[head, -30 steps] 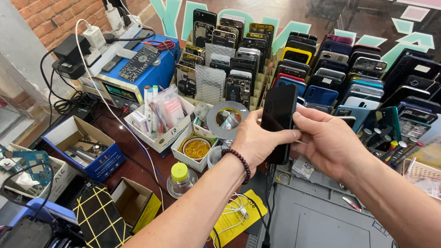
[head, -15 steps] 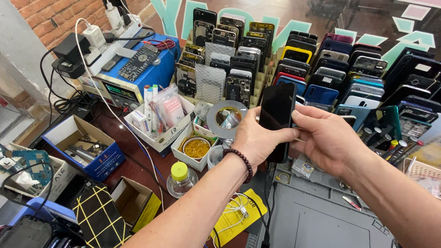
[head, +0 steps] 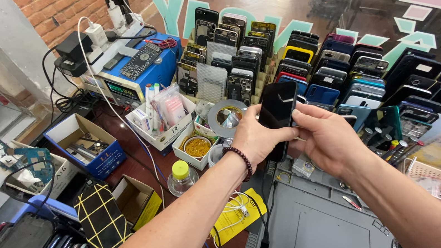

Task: The person reassembles a smartphone by aligning the screen to the chassis and connecting internal components. They then connect a charging cable to test the device, repeatedly opening and closing the phone to check the assembly before disconnecting the cable.

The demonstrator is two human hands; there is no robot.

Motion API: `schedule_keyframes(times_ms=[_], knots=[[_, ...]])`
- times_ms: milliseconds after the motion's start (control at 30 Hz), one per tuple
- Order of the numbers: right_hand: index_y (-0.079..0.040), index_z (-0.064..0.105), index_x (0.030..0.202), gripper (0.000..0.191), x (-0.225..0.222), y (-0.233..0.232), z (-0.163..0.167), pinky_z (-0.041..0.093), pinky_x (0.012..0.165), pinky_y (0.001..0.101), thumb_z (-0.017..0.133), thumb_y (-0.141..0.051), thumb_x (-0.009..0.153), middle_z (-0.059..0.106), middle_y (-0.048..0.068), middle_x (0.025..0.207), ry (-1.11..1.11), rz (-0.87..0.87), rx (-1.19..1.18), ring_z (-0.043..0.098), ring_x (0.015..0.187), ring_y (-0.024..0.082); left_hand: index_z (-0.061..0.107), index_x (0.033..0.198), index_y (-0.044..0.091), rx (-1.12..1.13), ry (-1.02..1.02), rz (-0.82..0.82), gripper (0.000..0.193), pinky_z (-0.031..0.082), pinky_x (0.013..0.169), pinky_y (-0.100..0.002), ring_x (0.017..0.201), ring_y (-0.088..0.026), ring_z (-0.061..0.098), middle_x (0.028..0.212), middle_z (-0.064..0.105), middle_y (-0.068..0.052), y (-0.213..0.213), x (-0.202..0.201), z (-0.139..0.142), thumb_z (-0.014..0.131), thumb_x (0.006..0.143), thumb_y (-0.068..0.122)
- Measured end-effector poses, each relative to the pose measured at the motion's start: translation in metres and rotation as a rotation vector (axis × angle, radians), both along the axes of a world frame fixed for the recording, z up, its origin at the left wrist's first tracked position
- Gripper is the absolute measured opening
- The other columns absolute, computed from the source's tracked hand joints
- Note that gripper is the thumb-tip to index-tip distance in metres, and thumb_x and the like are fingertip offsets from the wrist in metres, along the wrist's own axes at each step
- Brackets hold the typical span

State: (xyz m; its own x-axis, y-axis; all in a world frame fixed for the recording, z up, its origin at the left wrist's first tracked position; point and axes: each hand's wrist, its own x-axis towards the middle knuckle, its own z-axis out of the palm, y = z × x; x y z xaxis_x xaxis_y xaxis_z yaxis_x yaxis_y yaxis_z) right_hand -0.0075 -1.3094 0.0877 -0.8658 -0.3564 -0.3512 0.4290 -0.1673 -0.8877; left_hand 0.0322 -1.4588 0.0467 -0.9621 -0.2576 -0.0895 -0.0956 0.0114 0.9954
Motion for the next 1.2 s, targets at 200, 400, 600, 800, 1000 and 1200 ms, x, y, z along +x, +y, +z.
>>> schedule_keyframes(times_ms=[200,400,600,800,1000,1200], knots=[[-0.005,0.066,0.126,0.029,-0.002,-0.001,0.0,0.058,0.076,0.0381,0.055,-0.016,0.101,0.073,0.008,0.108,-0.006,0.022,-0.007,0.07,0.086,0.017,0.046,0.139,-0.001,-0.159,-0.015,0.059,0.106,0.058,0.092,-0.032,0.11,-0.021,0.069,0.124,0.067,-0.015,0.002,-0.001,-0.001,0.093,0.052,0.037],[-0.005,0.067,0.124,0.027,-0.002,0.003,-0.005,0.056,0.07,0.0364,0.058,-0.018,0.102,0.072,0.009,0.104,0.025,0.048,-0.025,0.069,0.079,0.017,0.043,0.14,-0.002,-0.209,-0.022,0.064,0.111,0.057,0.094,-0.033,0.113,-0.023,0.068,0.126,0.064,-0.016,0.004,-0.001,-0.004,0.093,0.051,0.041],[-0.004,0.067,0.123,0.026,-0.002,0.003,-0.005,0.057,0.069,0.0365,0.059,-0.017,0.103,0.071,0.008,0.103,0.038,0.042,-0.029,0.067,0.079,0.016,0.041,0.141,-0.003,-0.214,-0.015,0.065,0.114,0.056,0.094,-0.033,0.113,-0.022,0.067,0.127,0.062,-0.017,0.005,-0.005,-0.007,0.095,0.051,0.041],[-0.001,0.066,0.122,0.026,-0.002,-0.004,0.001,0.06,0.085,0.0382,0.054,-0.014,0.102,0.072,0.011,0.109,0.009,-0.039,0.019,0.072,0.094,0.021,0.051,0.134,0.0,0.248,-0.002,0.041,0.08,0.062,0.084,-0.038,0.101,-0.021,0.071,0.115,0.07,-0.013,-0.003,-0.011,-0.019,0.082,0.07,0.037],[0.002,0.065,0.123,0.028,-0.003,-0.011,0.003,0.06,0.086,0.0378,0.052,-0.011,0.103,0.072,0.012,0.11,0.023,-0.007,0.019,0.071,0.094,0.021,0.06,0.132,0.004,0.908,-0.124,-0.14,0.053,0.058,0.086,-0.043,0.103,-0.024,0.066,0.116,0.067,-0.009,-0.033,-0.013,-0.035,0.049,0.105,0.049],[0.003,0.065,0.127,0.032,0.006,-0.017,0.008,0.061,0.08,0.0339,0.053,-0.011,0.101,0.074,0.011,0.106,0.065,0.058,-0.006,0.072,0.091,0.019,0.058,0.143,0.015,1.195,-0.065,-0.546,0.081,0.055,0.098,-0.053,0.115,-0.029,0.068,0.13,0.068,-0.01,-0.036,0.01,-0.024,0.022,0.102,0.075]])
